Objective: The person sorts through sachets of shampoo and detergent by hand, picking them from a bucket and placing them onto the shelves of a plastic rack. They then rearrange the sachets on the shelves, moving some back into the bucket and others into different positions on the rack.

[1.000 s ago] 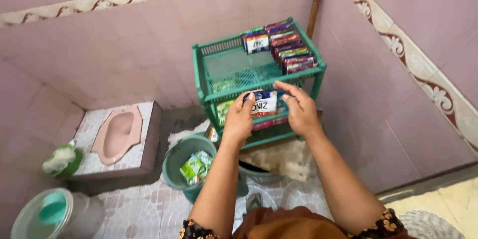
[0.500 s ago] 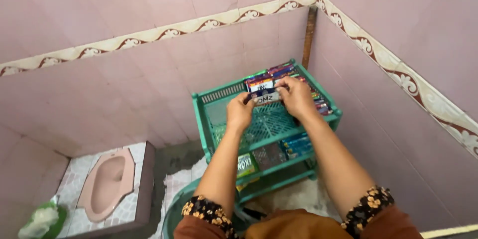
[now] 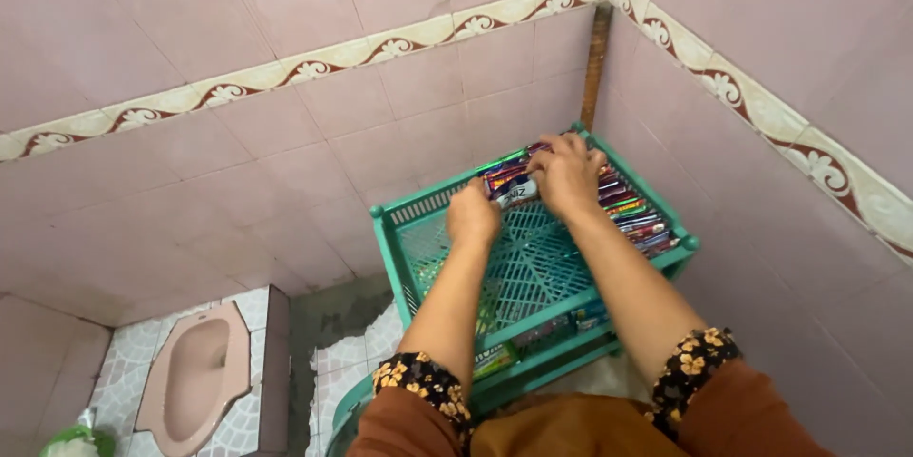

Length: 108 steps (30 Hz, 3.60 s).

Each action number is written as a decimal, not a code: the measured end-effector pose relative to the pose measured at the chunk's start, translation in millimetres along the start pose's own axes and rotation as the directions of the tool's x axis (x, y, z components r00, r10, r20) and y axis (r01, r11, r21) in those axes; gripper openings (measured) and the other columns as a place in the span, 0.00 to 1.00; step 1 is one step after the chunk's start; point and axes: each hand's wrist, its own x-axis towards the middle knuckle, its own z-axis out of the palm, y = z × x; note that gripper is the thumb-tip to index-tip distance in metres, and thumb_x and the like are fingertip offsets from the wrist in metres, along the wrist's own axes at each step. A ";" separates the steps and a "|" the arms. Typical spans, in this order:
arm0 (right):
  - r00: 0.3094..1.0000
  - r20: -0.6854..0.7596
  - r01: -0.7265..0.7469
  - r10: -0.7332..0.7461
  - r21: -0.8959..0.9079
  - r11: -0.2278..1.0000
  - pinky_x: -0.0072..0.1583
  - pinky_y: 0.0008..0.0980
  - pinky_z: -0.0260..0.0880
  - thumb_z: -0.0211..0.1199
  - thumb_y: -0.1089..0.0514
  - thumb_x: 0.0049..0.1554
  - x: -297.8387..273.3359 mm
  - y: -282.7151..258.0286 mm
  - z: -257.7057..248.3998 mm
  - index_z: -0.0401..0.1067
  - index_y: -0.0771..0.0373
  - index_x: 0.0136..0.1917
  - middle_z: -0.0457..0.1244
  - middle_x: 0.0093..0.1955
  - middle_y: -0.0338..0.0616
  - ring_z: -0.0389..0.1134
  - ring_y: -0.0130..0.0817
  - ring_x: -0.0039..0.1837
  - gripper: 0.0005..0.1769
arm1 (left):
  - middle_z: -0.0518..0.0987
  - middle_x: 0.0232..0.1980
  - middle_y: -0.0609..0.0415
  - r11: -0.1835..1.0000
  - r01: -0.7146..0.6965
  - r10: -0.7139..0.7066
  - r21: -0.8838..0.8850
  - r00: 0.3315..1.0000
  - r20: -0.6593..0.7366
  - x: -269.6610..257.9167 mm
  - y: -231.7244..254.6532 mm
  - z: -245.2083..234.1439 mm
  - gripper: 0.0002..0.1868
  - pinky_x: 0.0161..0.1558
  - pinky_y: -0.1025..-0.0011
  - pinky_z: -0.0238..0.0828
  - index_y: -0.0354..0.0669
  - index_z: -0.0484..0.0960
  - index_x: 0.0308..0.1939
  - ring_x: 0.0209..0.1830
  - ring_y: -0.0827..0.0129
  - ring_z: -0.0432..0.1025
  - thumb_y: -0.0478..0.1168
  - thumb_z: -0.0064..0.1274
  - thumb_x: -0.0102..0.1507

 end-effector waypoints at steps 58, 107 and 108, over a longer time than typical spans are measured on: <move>0.697 0.511 -0.448 0.504 -0.239 0.862 0.64 0.50 0.67 0.58 0.53 0.61 -36.4 -42.0 27.6 0.64 0.67 0.68 0.63 0.66 0.64 0.66 0.59 0.66 0.26 | 0.85 0.43 0.42 0.969 0.106 -0.112 -0.223 0.994 -0.013 25.9 -38.4 66.4 0.19 0.51 0.57 0.75 0.41 0.81 0.40 0.47 0.48 0.79 0.40 0.71 0.50; 0.602 0.681 -0.316 0.417 -0.277 0.907 0.77 0.59 0.44 0.55 0.40 0.62 -41.3 -42.1 40.8 0.27 0.63 0.84 0.38 0.86 0.56 0.42 0.53 0.84 0.54 | 0.84 0.38 0.41 0.965 0.006 -0.025 -0.260 0.997 -0.067 19.4 -34.0 59.6 0.18 0.46 0.56 0.75 0.40 0.82 0.37 0.42 0.46 0.80 0.42 0.72 0.50; 0.601 0.679 -0.324 0.421 -0.274 0.905 0.77 0.59 0.44 0.55 0.40 0.62 -41.2 -40.4 41.3 0.27 0.63 0.84 0.37 0.86 0.55 0.41 0.52 0.84 0.54 | 0.84 0.37 0.41 0.961 0.003 -0.022 -0.278 0.998 -0.065 19.7 -33.5 60.3 0.18 0.45 0.57 0.75 0.39 0.81 0.37 0.41 0.47 0.80 0.42 0.72 0.50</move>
